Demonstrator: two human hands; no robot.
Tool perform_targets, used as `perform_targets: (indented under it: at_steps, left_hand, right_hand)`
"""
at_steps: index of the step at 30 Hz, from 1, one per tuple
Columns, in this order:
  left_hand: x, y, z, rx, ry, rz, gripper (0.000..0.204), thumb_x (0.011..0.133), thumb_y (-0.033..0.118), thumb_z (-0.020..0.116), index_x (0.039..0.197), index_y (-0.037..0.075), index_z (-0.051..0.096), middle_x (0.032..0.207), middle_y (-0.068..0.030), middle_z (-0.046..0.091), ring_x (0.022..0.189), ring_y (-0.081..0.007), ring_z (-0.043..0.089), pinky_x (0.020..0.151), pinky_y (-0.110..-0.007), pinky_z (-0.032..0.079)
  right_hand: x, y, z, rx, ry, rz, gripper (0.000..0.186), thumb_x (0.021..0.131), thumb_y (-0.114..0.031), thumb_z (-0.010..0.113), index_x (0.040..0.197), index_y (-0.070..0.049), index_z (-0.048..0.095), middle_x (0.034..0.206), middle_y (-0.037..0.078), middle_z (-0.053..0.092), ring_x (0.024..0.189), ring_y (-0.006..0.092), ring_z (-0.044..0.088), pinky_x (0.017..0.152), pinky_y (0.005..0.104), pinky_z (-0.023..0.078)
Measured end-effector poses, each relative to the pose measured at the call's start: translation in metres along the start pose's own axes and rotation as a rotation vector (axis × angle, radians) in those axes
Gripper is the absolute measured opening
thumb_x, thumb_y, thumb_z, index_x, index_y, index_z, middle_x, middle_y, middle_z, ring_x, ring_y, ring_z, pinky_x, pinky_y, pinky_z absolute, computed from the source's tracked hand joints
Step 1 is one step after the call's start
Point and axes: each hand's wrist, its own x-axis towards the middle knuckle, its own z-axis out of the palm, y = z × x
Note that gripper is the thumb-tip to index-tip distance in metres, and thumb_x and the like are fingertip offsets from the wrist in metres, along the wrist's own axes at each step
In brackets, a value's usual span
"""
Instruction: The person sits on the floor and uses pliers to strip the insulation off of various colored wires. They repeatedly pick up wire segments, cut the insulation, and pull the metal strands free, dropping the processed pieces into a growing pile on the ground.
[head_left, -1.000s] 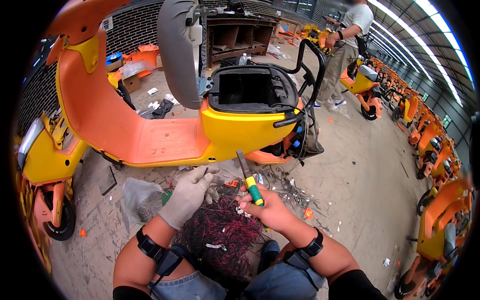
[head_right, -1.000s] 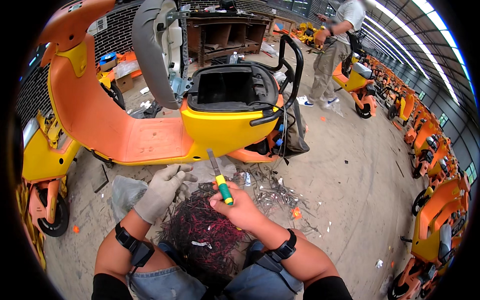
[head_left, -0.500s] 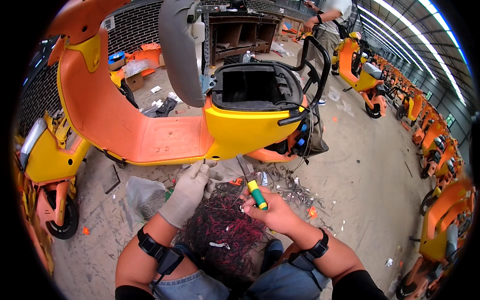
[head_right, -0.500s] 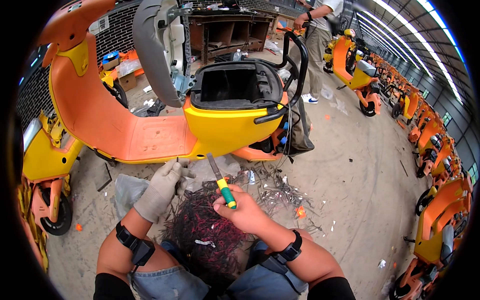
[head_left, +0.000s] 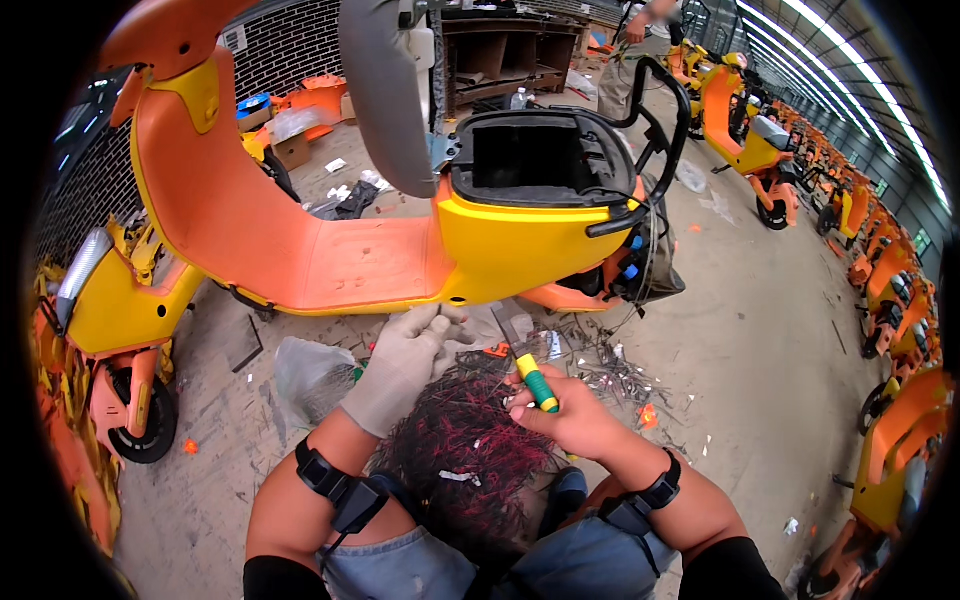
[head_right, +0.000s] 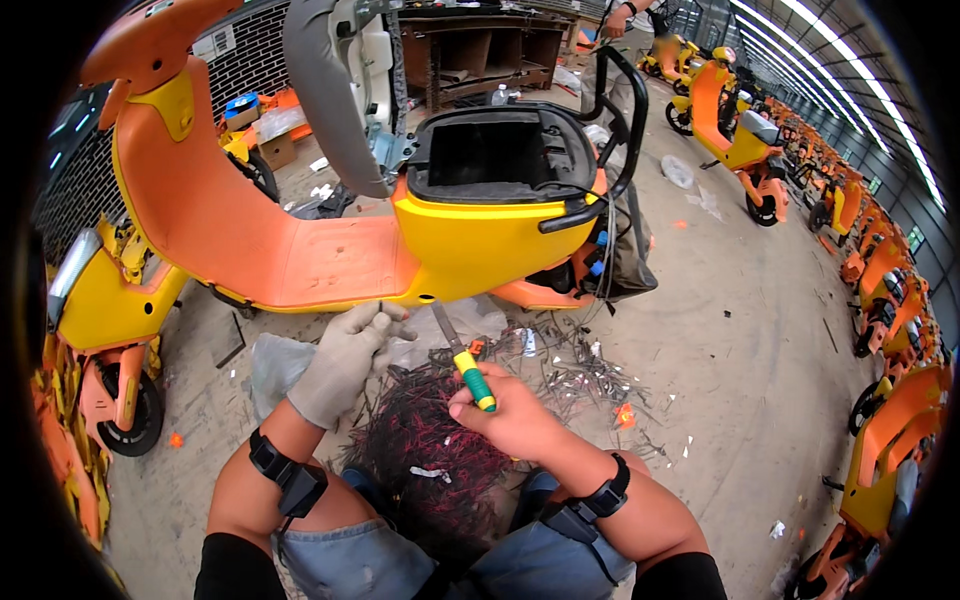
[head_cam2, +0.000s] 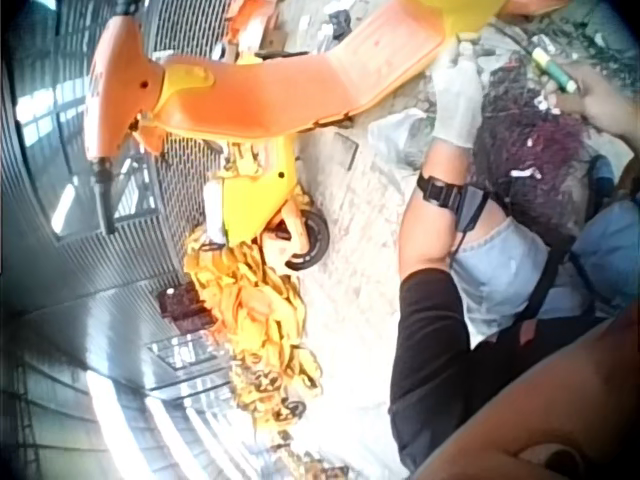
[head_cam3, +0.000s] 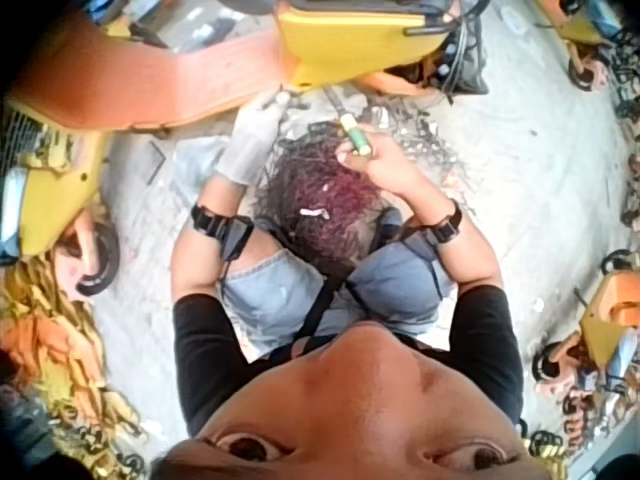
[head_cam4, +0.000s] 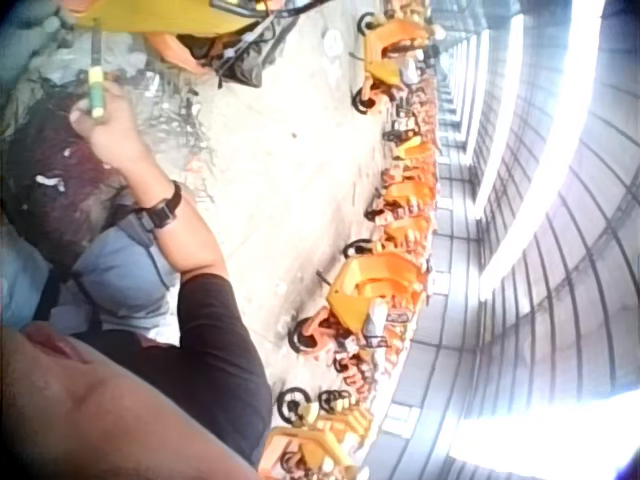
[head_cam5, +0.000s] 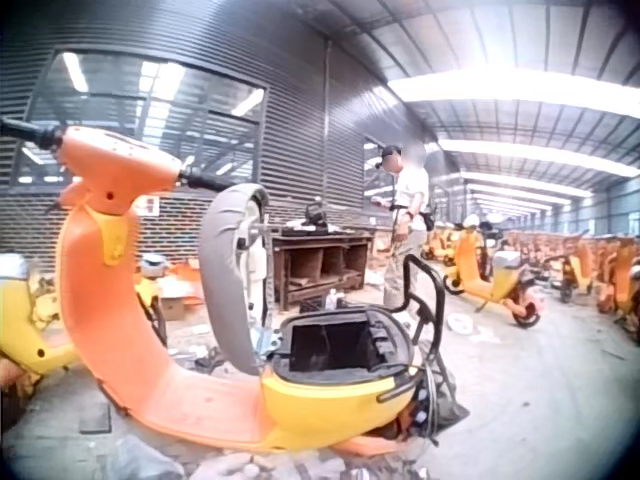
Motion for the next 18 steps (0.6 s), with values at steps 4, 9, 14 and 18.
perform_targets:
  at_steps: [4, 9, 14, 18]
  left_hand:
    - [-0.001, -0.002, 0.002, 0.045, -0.036, 0.043, 0.027, 0.106, 0.023, 0.046, 0.117, 0.001, 0.058, 0.096, -0.0088, 0.068, 0.061, -0.0039, 0.045, 0.055, -0.019, 0.039]
    - [0.005, -0.010, -0.002, 0.099, 0.014, 0.007, 0.028, 0.107, 0.025, 0.043, 0.118, 0.002, 0.056, 0.093, -0.0081, 0.067, 0.063, -0.0046, 0.047, 0.058, -0.019, 0.040]
    - [0.005, -0.012, 0.001, 0.102, 0.029, 0.028, 0.029, 0.107, 0.028, 0.042, 0.115, 0.003, 0.055, 0.091, -0.0071, 0.067, 0.063, -0.0042, 0.048, 0.056, -0.019, 0.041]
    - [0.007, -0.015, -0.001, 0.148, 0.061, 0.058, 0.027, 0.106, 0.026, 0.044, 0.109, 0.003, 0.057, 0.087, -0.0060, 0.065, 0.061, -0.0039, 0.048, 0.054, -0.019, 0.040]
  right_hand:
    - [0.000, -0.003, 0.003, 0.026, -0.001, -0.001, 0.011, 0.086, -0.008, 0.071, 0.095, -0.002, 0.072, 0.122, 0.012, 0.060, 0.118, 0.0248, 0.053, 0.103, 0.0378, 0.039]
    - [0.000, 0.000, 0.005, 0.017, -0.005, 0.012, 0.012, 0.086, -0.011, 0.073, 0.095, -0.003, 0.071, 0.123, 0.013, 0.058, 0.117, 0.0266, 0.055, 0.102, 0.0367, 0.041]
    - [0.000, 0.001, 0.003, 0.015, -0.013, 0.028, 0.013, 0.085, -0.013, 0.073, 0.095, -0.004, 0.072, 0.124, 0.014, 0.058, 0.119, 0.0281, 0.054, 0.103, 0.0369, 0.041]
    - [-0.002, 0.001, 0.003, -0.035, -0.021, 0.001, 0.013, 0.086, -0.010, 0.073, 0.094, 0.000, 0.070, 0.123, 0.013, 0.059, 0.119, 0.0250, 0.054, 0.102, 0.0375, 0.041]
